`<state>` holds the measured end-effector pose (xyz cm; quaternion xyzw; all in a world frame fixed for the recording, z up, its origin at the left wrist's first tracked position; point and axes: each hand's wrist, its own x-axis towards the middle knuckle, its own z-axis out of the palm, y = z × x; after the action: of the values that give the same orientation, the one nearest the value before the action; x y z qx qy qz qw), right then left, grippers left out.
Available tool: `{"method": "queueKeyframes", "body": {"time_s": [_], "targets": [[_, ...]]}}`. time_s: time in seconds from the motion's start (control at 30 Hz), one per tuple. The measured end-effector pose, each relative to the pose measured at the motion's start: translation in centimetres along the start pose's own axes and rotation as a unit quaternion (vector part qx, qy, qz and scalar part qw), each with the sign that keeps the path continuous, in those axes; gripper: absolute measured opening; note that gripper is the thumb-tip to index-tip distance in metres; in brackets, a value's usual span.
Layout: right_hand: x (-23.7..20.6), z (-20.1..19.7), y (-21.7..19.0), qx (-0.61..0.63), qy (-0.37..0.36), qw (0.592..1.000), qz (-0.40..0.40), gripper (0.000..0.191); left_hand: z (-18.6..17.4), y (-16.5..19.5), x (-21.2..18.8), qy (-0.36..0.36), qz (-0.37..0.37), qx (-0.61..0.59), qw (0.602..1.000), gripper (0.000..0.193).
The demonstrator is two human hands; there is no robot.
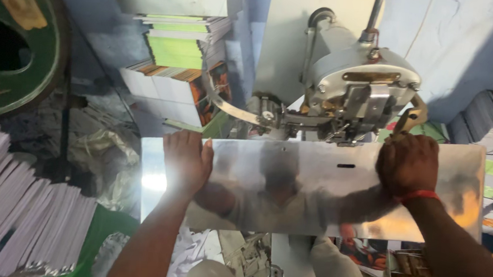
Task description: The person repeatedly picks up a book, places it on a sewing machine, and operates the machine to stitch the spine. The person then removes the book and places it on a pile of finished books. This process is repeated for multiple books.
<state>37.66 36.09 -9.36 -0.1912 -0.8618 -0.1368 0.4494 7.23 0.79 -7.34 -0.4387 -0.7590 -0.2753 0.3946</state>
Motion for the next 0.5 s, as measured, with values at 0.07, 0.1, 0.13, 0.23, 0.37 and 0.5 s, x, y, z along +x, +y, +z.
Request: {"method": "queueKeyframes", "body": {"time_s": [0.07, 0.1, 0.13, 0.23, 0.37, 0.5], "targets": [[0.0, -0.3, -0.2, -0.017, -0.018, 1.0, 0.0, 0.025, -0.6, -0.5, 0.0, -0.022, 0.005, -0.005, 1.0, 0.022], [0.1, -0.4, -0.3, -0.024, -0.026, 0.999, 0.0, 0.025, -1.0, -0.9, 0.0, -0.04, 0.012, -0.013, 0.999, 0.023], [0.1, -0.6, -0.5, -0.029, -0.018, 0.999, -0.004, 0.026, -1.5, -1.3, 0.3, -0.057, 0.019, -0.023, 0.998, 0.023], [0.2, -1.0, -1.0, -0.039, -0.007, 0.999, -0.008, 0.029, -3.8, -3.8, 1.6, -0.178, 0.095, -0.06, 0.978, 0.021], [0.1, -1.3, -1.1, -0.04, -0.019, 0.999, 0.0, 0.031, -8.6, -8.7, 2.4, -0.047, 0.197, 0.121, 0.972, 0.044], [-0.4, -1.0, -0.7, -0.063, -0.029, 0.998, 0.007, 0.037, -15.6, -14.4, 2.0, -0.256, 0.013, 0.308, 0.916, 0.03]]}}
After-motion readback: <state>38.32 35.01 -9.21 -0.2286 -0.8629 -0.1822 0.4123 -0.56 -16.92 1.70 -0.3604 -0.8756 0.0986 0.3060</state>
